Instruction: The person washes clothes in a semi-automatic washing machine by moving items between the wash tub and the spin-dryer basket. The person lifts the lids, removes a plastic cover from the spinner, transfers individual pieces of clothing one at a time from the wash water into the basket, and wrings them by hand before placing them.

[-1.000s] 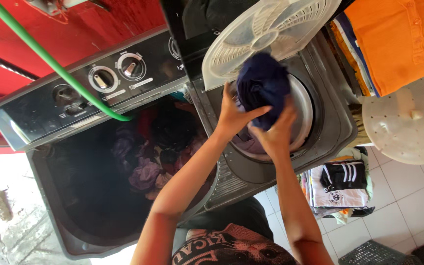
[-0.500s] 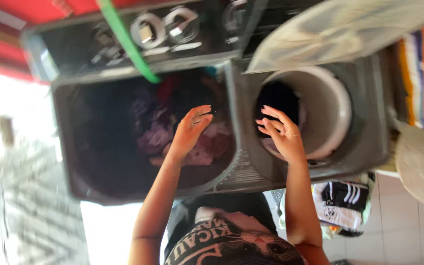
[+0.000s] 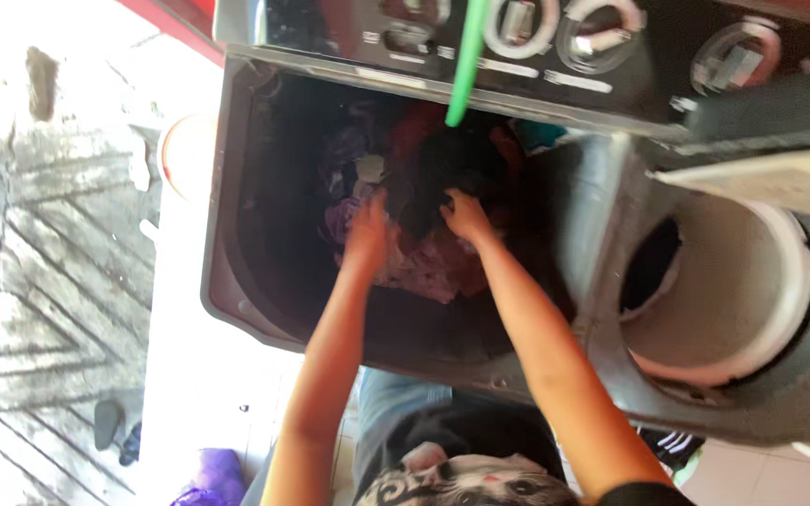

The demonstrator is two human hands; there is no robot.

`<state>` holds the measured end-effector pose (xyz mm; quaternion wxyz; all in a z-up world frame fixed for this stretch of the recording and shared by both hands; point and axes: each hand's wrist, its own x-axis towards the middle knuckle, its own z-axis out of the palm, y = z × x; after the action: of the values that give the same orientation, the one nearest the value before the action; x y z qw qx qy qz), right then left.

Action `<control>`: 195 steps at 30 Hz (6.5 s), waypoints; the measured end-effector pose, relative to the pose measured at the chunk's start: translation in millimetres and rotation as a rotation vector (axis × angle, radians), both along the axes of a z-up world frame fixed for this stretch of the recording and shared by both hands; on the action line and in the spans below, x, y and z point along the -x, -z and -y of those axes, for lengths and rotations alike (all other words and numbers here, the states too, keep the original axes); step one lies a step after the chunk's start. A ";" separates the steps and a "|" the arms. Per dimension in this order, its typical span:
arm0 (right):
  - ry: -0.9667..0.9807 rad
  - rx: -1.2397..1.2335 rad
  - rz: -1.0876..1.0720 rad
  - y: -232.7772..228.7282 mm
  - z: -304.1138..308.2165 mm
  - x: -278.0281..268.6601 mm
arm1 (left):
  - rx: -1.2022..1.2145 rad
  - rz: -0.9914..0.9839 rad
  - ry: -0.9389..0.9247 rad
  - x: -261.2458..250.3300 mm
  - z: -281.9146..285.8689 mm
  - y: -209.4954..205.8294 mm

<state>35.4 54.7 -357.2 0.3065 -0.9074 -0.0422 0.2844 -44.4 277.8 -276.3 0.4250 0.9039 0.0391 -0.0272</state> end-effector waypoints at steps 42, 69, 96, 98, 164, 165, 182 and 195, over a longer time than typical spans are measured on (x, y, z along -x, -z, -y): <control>0.112 -0.379 0.541 -414.9 72.5 116.5 | 0.279 0.057 0.661 0.0 96.9 -115.4; -0.225 -0.650 0.671 -348.3 -33.8 73.5 | 0.882 0.072 0.598 3.1 -33.7 -258.8; 0.169 -0.413 0.724 -267.0 -74.3 32.3 | 0.259 0.027 -0.016 -11.1 86.5 -69.7; 0.182 -0.402 0.679 -278.9 -70.2 36.5 | 0.435 0.375 0.013 -16.3 80.9 -71.3; 0.871 -1.314 0.273 -273.6 -46.3 18.3 | 0.593 0.156 0.266 2.2 56.9 -128.1; 0.846 -1.331 0.286 -276.3 -41.5 19.2 | 0.593 0.158 0.272 1.5 57.5 -123.4; 0.718 -1.214 0.350 -299.5 -0.6 57.9 | 0.023 0.734 0.480 18.7 50.9 -206.9; 0.724 -1.367 -0.021 -254.1 29.8 82.1 | 0.570 -0.025 0.345 14.6 47.5 -181.0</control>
<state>-46.7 24.9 -103.1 0.8730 -0.4709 0.0939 0.0857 -59.1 230.3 -95.4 0.6494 0.7416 -0.1182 -0.1197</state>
